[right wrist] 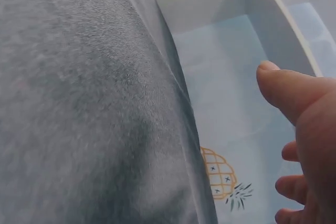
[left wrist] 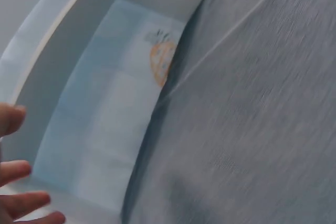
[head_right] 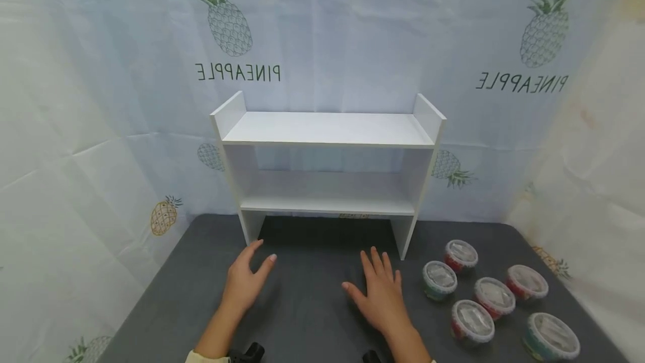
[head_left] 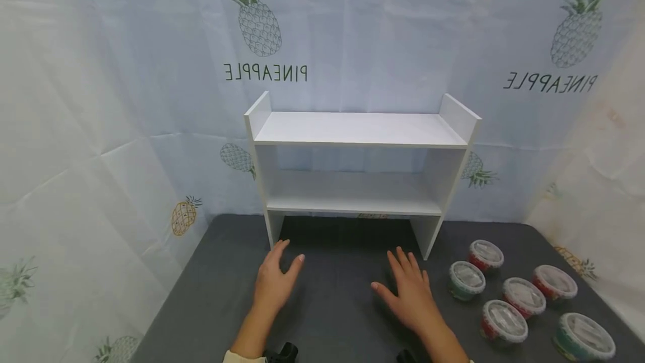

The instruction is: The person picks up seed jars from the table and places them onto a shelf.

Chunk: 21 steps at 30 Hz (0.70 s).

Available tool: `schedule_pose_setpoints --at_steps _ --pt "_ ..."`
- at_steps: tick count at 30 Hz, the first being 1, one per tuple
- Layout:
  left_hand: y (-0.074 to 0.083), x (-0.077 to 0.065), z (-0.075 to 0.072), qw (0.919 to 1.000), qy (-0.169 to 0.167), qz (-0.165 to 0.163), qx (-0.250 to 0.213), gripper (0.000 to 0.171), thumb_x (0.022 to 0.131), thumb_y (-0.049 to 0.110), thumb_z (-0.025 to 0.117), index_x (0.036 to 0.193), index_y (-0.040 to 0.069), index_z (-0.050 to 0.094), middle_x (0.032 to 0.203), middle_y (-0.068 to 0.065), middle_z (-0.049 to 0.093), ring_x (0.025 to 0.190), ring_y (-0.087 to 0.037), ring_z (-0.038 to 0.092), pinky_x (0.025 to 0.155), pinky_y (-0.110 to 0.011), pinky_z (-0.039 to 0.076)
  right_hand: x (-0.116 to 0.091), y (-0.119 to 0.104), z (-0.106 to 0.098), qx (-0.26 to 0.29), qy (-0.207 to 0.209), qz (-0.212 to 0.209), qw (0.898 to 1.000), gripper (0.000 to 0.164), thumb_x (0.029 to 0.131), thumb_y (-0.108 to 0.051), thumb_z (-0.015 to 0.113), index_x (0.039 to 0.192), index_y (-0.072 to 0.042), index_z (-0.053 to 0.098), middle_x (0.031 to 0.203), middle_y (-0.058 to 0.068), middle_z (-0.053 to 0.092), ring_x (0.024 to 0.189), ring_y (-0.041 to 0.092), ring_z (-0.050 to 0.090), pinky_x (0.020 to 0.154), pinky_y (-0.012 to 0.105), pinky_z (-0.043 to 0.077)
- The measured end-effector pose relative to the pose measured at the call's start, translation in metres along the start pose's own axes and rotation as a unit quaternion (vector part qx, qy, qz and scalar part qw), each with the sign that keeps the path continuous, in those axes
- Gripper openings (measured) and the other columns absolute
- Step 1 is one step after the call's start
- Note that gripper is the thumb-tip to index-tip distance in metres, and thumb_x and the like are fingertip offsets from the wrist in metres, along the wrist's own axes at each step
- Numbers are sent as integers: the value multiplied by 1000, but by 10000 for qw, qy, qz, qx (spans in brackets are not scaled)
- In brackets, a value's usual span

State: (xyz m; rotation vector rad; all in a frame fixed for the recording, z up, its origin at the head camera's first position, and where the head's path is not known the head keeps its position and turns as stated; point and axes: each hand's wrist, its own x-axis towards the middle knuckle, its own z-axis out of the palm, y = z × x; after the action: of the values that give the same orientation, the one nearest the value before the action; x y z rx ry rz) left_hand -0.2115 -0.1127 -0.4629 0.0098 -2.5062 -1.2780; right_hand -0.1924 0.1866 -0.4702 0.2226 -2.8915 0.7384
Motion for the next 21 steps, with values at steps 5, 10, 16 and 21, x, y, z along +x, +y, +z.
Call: schedule_pose_setpoints --at_steps 5,10,16,21 --pt "-13 25 -18 9931 966 -5 -657 46 95 37 65 133 10 59 136 -13 57 124 -33 54 97 -56 45 -11 6 -12 71 215 -243 9994 81 89 -52 67 152 -10 38 160 18 26 146 47 19 103 76 20" --pt "-14 53 -41 9846 1357 118 -1094 48 97 34 63 135 7 57 135 -14 57 121 -32 57 92 -51 51 -27 17 -34 -68 622 -498 9968 76 89 -50 67 148 -8 43 156 18 35 141 50 27 101 73 27" --pt "-5 81 -56 9817 1388 134 -1298 57 98 40 59 143 7 50 142 -16 55 124 -34 58 93 -49 49 -51 45 -75 -157 1416 -640 9877 71 86 -33 76 142 -1 48 146 26 44 131 51 38 93 67 35" --pt "1 97 -56 9821 1263 168 -1388 62 97 45 59 145 7 49 142 -14 55 128 -29 56 97 -46 47 -75 82 -100 -277 1536 49 9877 71 88 -32 74 142 3 45 138 32 47 124 53 41 90 66 33"
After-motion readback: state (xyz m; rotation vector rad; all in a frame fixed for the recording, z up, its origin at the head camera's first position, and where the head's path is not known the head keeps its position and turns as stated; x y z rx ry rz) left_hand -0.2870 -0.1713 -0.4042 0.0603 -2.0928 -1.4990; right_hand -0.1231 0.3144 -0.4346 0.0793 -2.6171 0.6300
